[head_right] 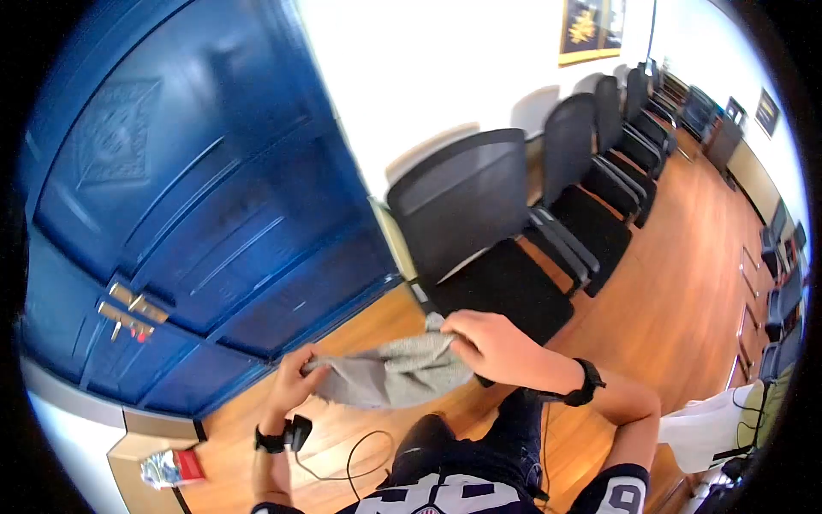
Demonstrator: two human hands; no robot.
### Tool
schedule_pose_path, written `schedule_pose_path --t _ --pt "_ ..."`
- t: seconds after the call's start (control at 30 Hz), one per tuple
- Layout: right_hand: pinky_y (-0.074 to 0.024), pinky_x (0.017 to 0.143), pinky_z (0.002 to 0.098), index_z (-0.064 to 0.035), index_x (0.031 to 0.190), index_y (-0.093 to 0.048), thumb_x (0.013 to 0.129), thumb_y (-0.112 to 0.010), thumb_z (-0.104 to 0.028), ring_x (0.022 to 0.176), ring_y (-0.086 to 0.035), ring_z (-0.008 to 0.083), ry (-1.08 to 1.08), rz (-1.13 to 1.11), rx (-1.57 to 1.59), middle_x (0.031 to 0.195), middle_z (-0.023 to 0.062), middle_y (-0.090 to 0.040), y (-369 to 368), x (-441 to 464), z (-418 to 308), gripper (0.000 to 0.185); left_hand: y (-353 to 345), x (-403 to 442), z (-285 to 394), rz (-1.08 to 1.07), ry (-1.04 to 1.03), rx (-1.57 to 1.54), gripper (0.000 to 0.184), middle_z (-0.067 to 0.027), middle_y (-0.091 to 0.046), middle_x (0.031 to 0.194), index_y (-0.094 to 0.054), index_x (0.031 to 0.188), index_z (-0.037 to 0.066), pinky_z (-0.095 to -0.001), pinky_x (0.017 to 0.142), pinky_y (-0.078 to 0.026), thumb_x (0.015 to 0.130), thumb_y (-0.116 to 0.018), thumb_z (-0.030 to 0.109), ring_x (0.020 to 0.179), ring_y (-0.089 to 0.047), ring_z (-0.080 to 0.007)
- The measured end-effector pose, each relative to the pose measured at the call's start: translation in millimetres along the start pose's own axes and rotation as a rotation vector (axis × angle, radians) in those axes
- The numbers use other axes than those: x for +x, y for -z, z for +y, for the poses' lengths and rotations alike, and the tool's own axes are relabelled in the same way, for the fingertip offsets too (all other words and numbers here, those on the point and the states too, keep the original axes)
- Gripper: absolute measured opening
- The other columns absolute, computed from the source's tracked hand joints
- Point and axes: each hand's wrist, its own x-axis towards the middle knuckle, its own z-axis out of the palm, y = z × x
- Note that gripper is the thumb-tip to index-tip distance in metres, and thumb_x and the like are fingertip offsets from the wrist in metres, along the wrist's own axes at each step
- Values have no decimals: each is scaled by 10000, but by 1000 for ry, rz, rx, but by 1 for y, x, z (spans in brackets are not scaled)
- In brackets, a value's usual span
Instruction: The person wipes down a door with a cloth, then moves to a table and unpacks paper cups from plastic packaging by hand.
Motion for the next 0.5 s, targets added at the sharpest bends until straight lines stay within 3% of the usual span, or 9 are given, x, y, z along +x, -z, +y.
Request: schedule_pose_path --t 0.03,0.07,0.17,0.27,0.3,0.4,0.5 --pt "-458 638 363 23 924 -533 795 -546 5 739 -574 335 48 127 -18 821 178 -554 22 -13 30 131 -37 23 32 96 -15 -188 105 11 -523 758 -575 883 39 -199 570 -374 812 -630 93 693 -457 -30" --pt "-448 622 330 22 926 -535 799 -534 15 685 -564 272 84 249 -38 802 156 -549 54 -28 62 128 -80 49 60 134 -44 -268 96 18 -525 767 -572 890 40 -199 573 -376 821 -618 90 695 -456 -31" --pt "-407 599 258 22 966 -544 819 -499 40 652 -485 127 -135 395 63 778 88 -524 180 -72 129 154 -177 134 145 172 -207 -369 109 32 -553 824 -565 957 28 -197 623 -413 875 -576 99 723 -489 -45" --pt "-402 606 246 21 974 -549 827 -496 46 675 -482 110 -27 484 -16 794 69 -528 317 -112 183 159 -262 214 247 134 -377 -492 101 25 -546 827 -557 939 17 -182 642 -400 878 -568 96 736 -477 -38" --pt "-393 620 227 20 967 -556 823 -498 55 695 -473 92 -107 438 67 806 49 -522 356 -131 196 160 -284 228 277 93 -279 -622 99 23 -543 819 -559 930 6 -189 631 -399 874 -564 88 728 -480 -44" --pt "-420 627 243 15 956 -563 783 -494 85 726 -520 120 -139 358 -58 810 66 -529 494 -178 237 199 -338 276 389 0 -322 -292 143 -7 -552 799 -577 964 26 -216 604 -404 860 -593 122 698 -499 -64" --pt "-456 647 295 15 959 -555 761 -500 88 754 -570 210 -86 470 -90 833 113 -548 574 -198 301 219 -394 345 472 -105 -431 23 170 -82 -560 779 -582 960 7 -247 608 -426 838 -613 122 670 -522 -122"
